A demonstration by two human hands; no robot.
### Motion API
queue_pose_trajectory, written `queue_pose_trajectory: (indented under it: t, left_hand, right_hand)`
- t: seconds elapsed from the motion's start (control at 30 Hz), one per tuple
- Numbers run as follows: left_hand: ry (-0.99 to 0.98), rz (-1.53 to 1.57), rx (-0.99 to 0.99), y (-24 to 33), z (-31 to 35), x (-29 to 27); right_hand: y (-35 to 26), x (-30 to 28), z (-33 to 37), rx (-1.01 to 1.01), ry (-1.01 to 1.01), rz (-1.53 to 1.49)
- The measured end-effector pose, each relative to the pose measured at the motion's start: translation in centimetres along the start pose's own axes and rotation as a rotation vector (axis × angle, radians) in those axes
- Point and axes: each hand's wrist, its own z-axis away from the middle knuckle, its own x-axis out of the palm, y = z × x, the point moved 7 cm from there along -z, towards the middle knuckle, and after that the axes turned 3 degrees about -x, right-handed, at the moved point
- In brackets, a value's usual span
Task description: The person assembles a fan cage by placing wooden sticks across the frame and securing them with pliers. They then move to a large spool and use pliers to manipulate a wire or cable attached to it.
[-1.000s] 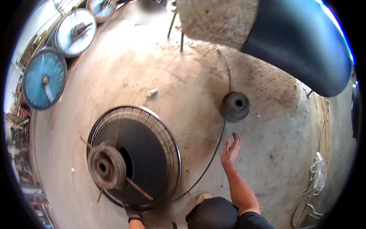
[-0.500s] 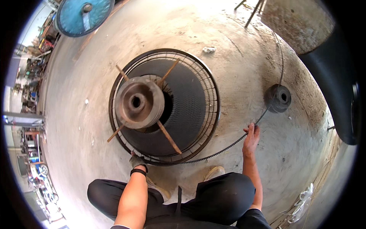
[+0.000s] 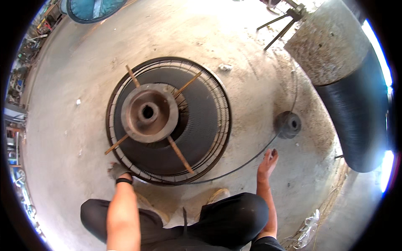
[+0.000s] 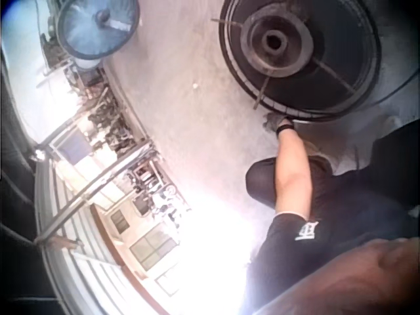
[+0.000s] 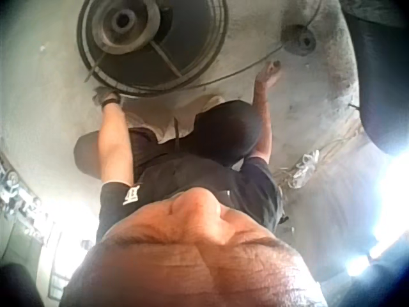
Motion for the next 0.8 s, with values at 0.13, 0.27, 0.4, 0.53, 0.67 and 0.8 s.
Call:
queue_pose_trajectory:
  t: [0.13, 0.27, 0.4, 0.53, 0.67, 0.8]
  left_hand:
    - [0.190, 1.313, -0.403, -7.8, -6.7, -4.3]
    - [0.364, 1.360, -0.520, -12.2, -12.2, -10.3]
    - [0.642, 1.544, -0.566, -16.7, -17.1, -16.8]
    - [0.752, 1.761, -0.249, -20.7, -21.6, -21.7]
    - [0.767, 1.501, 0.058, -24.8, -22.2, -25.7]
    - [0.709, 1.132, 0.151, -28.0, -19.7, -30.8]
  right_hand:
    - [-4.6, -0.7, -0.4, -0.463, -0.017, 0.485]
    - [-5.7, -0.1, -0.2, -0.391, -0.148, 0.465]
    - [-8.7, 0.9, 1.2, -0.572, -0.181, 0.556]
    - [-10.1, 0.5, 1.9, -0.419, -0.264, 0.559]
    - [-11.2, -1.3, 3.3, -0.210, -0.440, 0.771]
    - [-13.8, -1.6, 4.7, -0.239, -0.591, 0.840]
